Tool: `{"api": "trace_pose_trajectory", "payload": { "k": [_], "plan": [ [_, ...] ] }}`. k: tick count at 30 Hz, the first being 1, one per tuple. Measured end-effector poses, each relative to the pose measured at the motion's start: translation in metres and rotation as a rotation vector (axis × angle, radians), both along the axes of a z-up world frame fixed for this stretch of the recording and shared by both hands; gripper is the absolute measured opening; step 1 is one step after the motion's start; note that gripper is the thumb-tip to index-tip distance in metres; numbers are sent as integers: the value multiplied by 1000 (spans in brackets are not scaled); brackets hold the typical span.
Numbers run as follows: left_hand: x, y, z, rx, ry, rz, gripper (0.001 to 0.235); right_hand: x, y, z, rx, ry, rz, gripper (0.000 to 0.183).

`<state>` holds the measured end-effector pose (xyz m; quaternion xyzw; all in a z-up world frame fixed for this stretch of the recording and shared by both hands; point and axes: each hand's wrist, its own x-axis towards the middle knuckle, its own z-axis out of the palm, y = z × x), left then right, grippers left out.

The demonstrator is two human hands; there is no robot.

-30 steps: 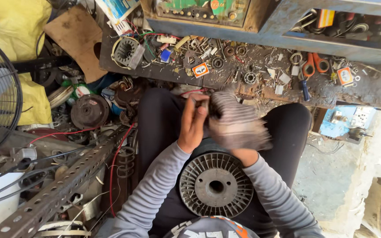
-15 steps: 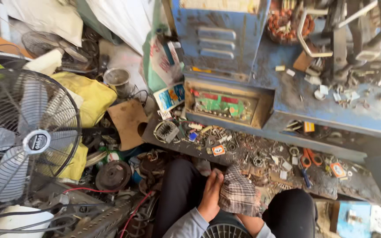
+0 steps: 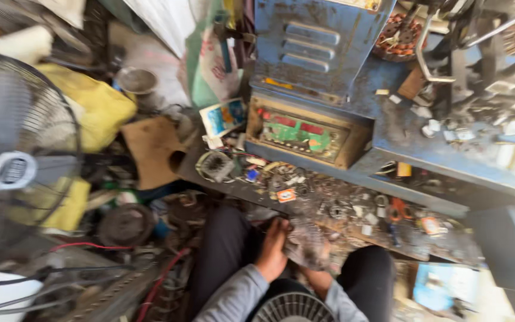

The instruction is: The person uses a screwdriver to remove screws from a fan motor, wipes a wire coil with a cloth, and handles small mechanical components.

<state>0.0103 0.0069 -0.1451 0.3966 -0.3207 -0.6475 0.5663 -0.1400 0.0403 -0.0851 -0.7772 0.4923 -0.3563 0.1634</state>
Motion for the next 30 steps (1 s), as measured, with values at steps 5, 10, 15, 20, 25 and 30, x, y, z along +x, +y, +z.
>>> {"api": "trace_pose_trajectory", "payload": {
  "k": [5, 10, 15, 20, 25, 30],
  "plan": [
    [17, -2, 8, -297, -460, 75, 57, 6, -28, -14, -144, 35, -32, 38],
    [17, -14, 32, 365, 526, -54, 38, 24, -53, -69, -114, 178, -68, 38],
    [27, -19, 43, 396, 552, -77, 25, 32, -58, -87, -76, 214, -44, 39],
    [27, -16, 46, 280, 569, -76, 23, 15, -57, -85, -20, 438, -47, 41],
    [27, -15, 51, 313, 529, -149, 22, -14, -59, -89, -116, 313, 78, 44],
    [24, -17, 32, 220, 571, -165, 14, -21, -61, -89, 169, 109, -73, 29]
  ]
}}
